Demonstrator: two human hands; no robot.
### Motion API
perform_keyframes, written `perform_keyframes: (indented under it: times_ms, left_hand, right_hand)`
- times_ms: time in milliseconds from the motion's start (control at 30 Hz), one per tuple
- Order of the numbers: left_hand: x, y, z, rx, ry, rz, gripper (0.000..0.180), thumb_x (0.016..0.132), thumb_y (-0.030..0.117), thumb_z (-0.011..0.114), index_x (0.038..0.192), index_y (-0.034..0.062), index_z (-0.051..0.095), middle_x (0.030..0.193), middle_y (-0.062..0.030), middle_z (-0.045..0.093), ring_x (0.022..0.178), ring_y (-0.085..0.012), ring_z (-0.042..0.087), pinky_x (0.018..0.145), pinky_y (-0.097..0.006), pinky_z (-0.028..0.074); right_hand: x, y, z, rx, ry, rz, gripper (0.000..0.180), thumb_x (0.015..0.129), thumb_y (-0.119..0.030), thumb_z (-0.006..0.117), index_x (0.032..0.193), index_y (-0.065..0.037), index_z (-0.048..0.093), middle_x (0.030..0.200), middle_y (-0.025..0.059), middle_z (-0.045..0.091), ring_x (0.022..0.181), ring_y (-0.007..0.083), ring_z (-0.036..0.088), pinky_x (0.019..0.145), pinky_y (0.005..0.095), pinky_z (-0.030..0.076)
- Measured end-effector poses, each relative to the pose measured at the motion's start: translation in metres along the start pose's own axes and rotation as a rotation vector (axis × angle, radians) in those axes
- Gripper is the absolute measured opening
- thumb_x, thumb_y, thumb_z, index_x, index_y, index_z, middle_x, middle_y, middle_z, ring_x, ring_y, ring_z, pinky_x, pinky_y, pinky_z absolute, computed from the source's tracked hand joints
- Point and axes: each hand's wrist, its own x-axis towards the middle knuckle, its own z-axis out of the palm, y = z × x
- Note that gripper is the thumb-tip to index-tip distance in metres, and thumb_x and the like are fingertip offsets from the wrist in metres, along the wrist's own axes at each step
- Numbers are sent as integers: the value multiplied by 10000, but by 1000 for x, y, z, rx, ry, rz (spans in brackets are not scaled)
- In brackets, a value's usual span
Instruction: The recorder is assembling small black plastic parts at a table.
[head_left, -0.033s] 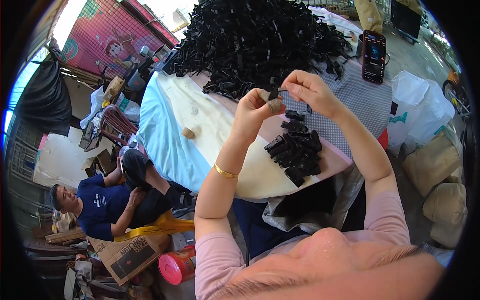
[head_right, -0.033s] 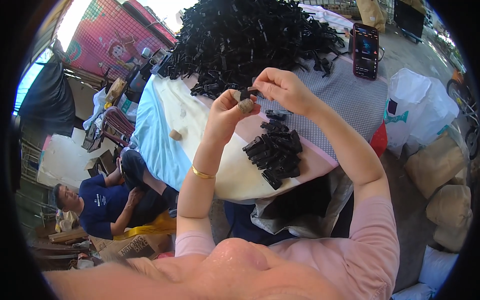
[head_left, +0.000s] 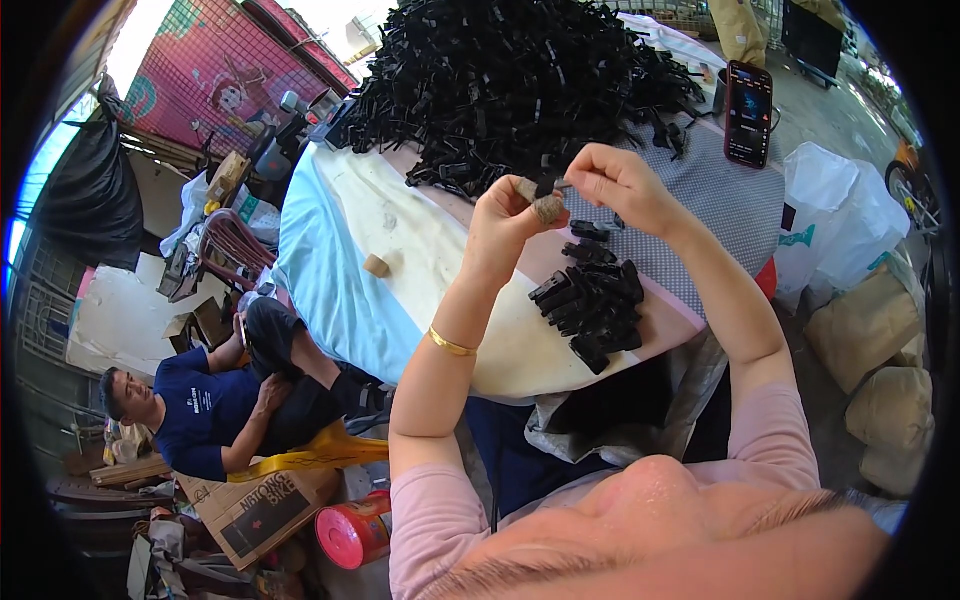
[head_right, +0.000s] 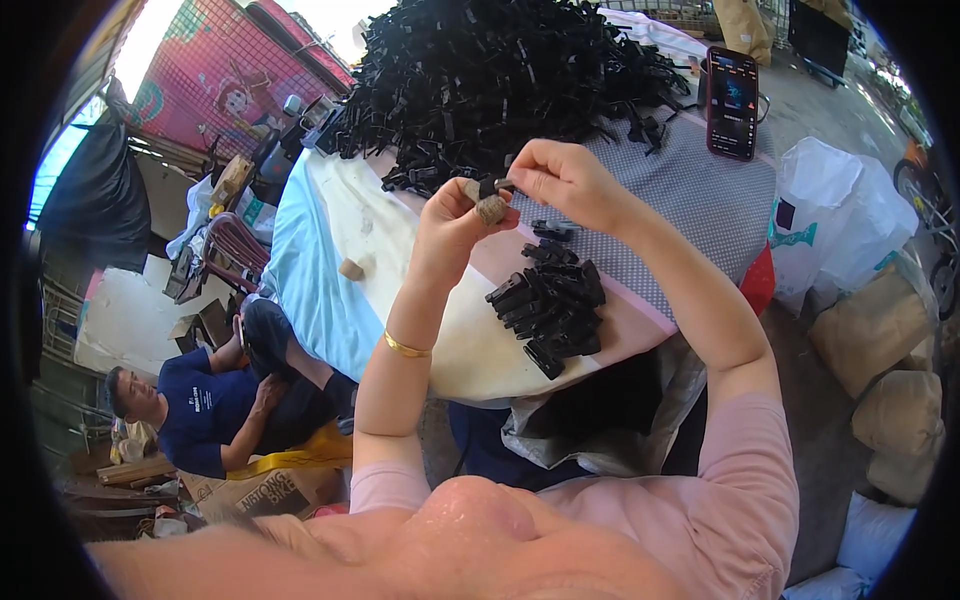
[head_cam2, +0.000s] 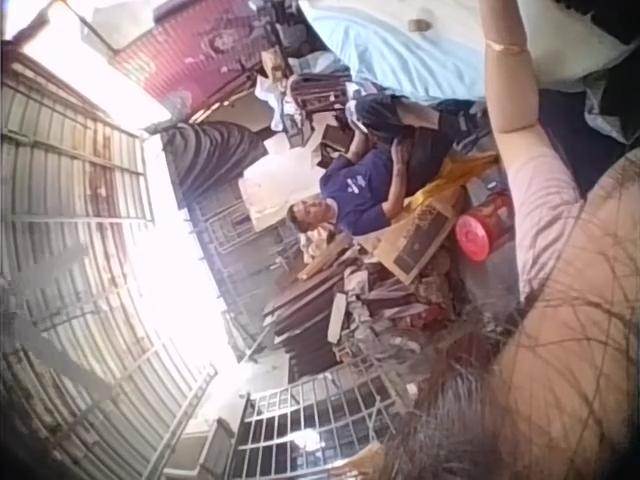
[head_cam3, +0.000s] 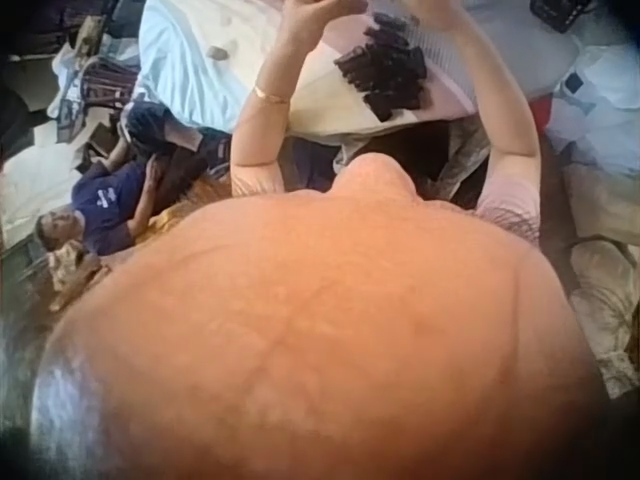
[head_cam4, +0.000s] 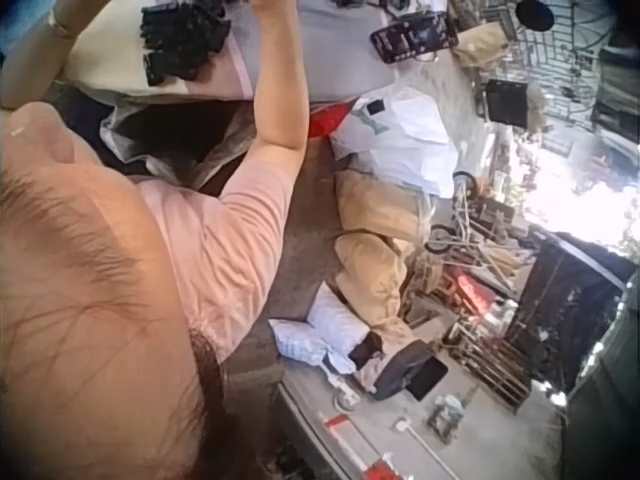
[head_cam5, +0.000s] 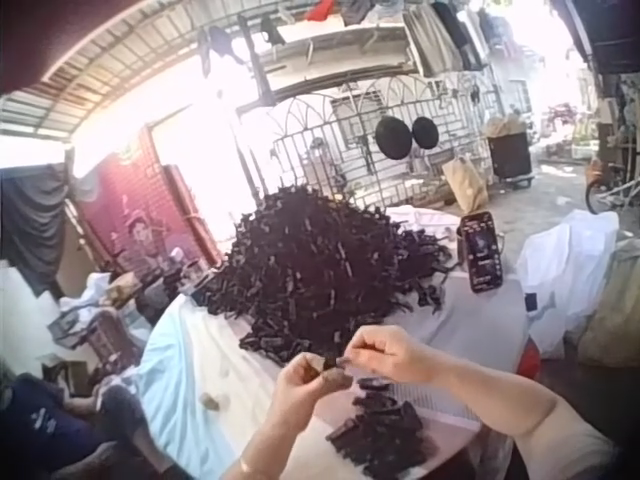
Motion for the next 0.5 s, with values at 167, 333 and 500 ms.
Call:
perform_keyframes:
  times_ms: [167,333,500]
  left_hand:
    - [-3,-1,10,212,129,174,220,788,9,607,970,-10,486,800,-90,594,715,-153,605,666,-290,527]
    - [-5,-6,14,282,173,246,211,785,-8,608,969,-20,504,790,-67,592,696,-117,572,640,-237,493]
    - [-5,-15,15,413,309,384,127,748,-20,638,845,-11,557,745,-10,532,673,-69,494,591,-199,435]
  right_hand:
    - [-3,-1,9,-210,-13,-44,91,846,-76,505,819,-6,557,650,-8,522,582,50,463,515,188,389]
    - [-3,-3,11,-196,3,-8,107,846,-86,511,800,-2,559,629,2,527,557,55,465,501,192,387]
    - [-1,-3,14,-144,-23,124,131,848,-107,519,782,-2,563,593,-2,509,543,51,454,490,188,361]
